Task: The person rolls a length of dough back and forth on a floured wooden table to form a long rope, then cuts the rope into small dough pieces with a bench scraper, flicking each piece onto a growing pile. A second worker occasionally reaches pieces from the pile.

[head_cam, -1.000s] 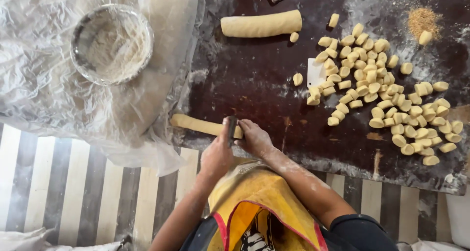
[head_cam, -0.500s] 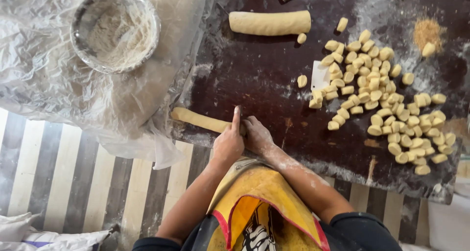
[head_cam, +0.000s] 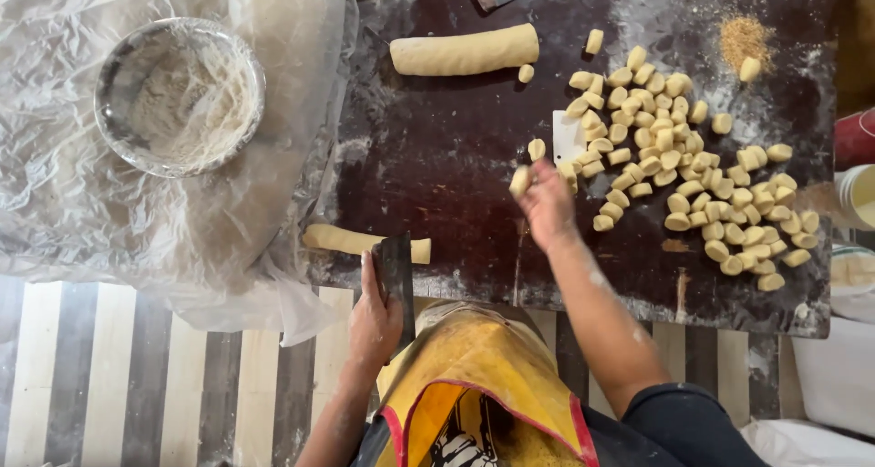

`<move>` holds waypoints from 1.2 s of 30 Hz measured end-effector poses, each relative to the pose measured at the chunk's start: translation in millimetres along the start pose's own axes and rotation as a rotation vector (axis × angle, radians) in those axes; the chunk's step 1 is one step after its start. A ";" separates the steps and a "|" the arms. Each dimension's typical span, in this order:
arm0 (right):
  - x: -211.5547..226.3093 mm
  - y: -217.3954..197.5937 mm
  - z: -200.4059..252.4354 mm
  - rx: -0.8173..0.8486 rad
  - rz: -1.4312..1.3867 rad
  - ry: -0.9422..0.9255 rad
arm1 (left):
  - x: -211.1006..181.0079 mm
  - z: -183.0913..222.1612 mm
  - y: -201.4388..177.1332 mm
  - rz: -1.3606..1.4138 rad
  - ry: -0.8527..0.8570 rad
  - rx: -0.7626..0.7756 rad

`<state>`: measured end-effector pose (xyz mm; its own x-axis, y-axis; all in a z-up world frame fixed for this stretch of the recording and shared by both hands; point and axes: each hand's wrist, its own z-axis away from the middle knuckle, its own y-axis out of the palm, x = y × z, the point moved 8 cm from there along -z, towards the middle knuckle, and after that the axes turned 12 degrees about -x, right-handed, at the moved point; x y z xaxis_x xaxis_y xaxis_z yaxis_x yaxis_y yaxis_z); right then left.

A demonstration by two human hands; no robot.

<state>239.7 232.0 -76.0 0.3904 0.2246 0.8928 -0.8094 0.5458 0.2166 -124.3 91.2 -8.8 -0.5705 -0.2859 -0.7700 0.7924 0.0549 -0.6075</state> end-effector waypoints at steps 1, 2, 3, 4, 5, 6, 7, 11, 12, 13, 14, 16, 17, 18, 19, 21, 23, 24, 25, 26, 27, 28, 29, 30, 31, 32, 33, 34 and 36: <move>10.7 -0.9 0.3 -0.005 -0.002 -0.001 | 1.3 -1.0 -0.7 -0.001 0.003 0.005; 21.8 -9.4 -2.8 -0.147 -0.004 -0.006 | -3.5 -3.7 -5.8 0.083 0.068 -0.033; 32.9 -17.5 -3.9 -0.289 -0.008 -0.013 | -7.8 -6.1 -11.8 0.167 0.132 -0.071; 25.4 -14.1 -1.6 -0.283 -0.009 -0.010 | -7.8 -9.9 -19.4 0.164 0.130 -0.076; 25.5 -7.2 0.9 -0.246 0.118 -0.116 | -4.0 -14.8 -29.2 0.158 0.084 -0.111; 24.8 0.9 4.0 -0.206 0.246 -0.222 | 0.2 -18.5 -38.8 0.152 0.034 -0.148; 10.3 12.3 27.2 -0.197 0.247 -0.218 | 6.6 -27.5 -47.1 0.149 0.029 -0.155; -37.4 92.6 119.2 0.310 0.935 -0.481 | 25.6 -66.8 -82.5 0.015 -0.060 -0.252; -49.1 114.8 148.1 0.507 1.086 -0.635 | 21.9 -76.1 -94.4 0.028 -0.005 -0.310; -54.4 126.1 155.4 0.512 1.085 -0.631 | 33.2 -90.1 -95.2 0.024 -0.010 -0.311; -62.3 140.6 166.9 0.589 1.177 -0.695 | 38.8 -103.5 -99.1 0.115 0.047 -0.352; -75.0 155.5 172.7 0.660 1.265 -0.765 | 37.0 -119.7 -111.8 0.206 0.112 -0.393; -82.4 158.0 168.8 0.689 1.339 -0.814 | 32.1 -123.8 -118.8 0.093 0.085 -0.382; -92.1 160.5 167.9 0.723 1.410 -0.858 | 29.3 -124.9 -128.3 -0.026 0.053 -0.370; -91.0 158.3 165.8 0.721 1.404 -0.858 | 32.9 -125.8 -137.4 -0.031 0.056 -0.371; -96.9 162.0 163.5 0.749 1.428 -0.831 | 38.7 -123.9 -171.0 -0.013 0.122 -0.448; -94.6 157.8 162.4 0.747 1.406 -0.840 | 79.2 -126.6 -200.7 0.350 0.096 -0.583; -93.1 157.2 160.1 0.731 1.395 -0.840 | 104.7 -126.7 -219.5 0.725 0.079 -0.694; -96.1 153.2 161.4 0.745 1.383 -0.851 | 116.1 -129.6 -229.1 0.718 0.083 -0.712; -94.8 149.0 161.8 0.714 1.365 -0.912 | 136.0 -127.0 -244.7 0.812 0.033 -0.865; -93.9 144.6 162.0 0.683 1.345 -0.972 | 156.3 -123.0 -258.5 0.906 -0.016 -1.019; -94.4 147.5 163.3 0.690 1.341 -0.975 | 164.9 -134.5 -263.5 0.904 -0.015 -1.026; -95.6 150.2 164.0 0.688 1.361 -0.992 | 179.9 -146.5 -265.6 0.967 -0.081 -1.038; -95.8 147.0 165.0 0.684 1.389 -1.006 | 195.2 -156.1 -261.5 1.034 -0.154 -1.043; -91.7 153.3 166.4 0.689 1.393 -1.007 | 211.0 -170.0 -260.7 1.036 -0.159 -1.047; -89.8 154.5 167.9 0.703 1.428 -0.970 | 225.1 -184.4 -254.8 1.002 -0.155 -1.000; -87.7 155.6 168.9 0.718 1.463 -0.933 | 239.0 -198.9 -247.8 0.969 -0.151 -0.952; -89.0 154.6 168.8 0.711 1.472 -0.927 | 228.4 -187.7 -238.8 0.973 -0.157 -0.942; -91.5 156.0 165.3 0.718 1.493 -0.895 | 174.5 -159.4 -243.5 0.023 0.005 -1.101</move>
<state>5.2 163.2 -58.6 -0.8366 -0.4279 0.3420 -0.3202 -0.1245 -0.9391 -451.2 180.4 -26.3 -0.5613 -0.2701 -0.7823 0.1783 0.8836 -0.4329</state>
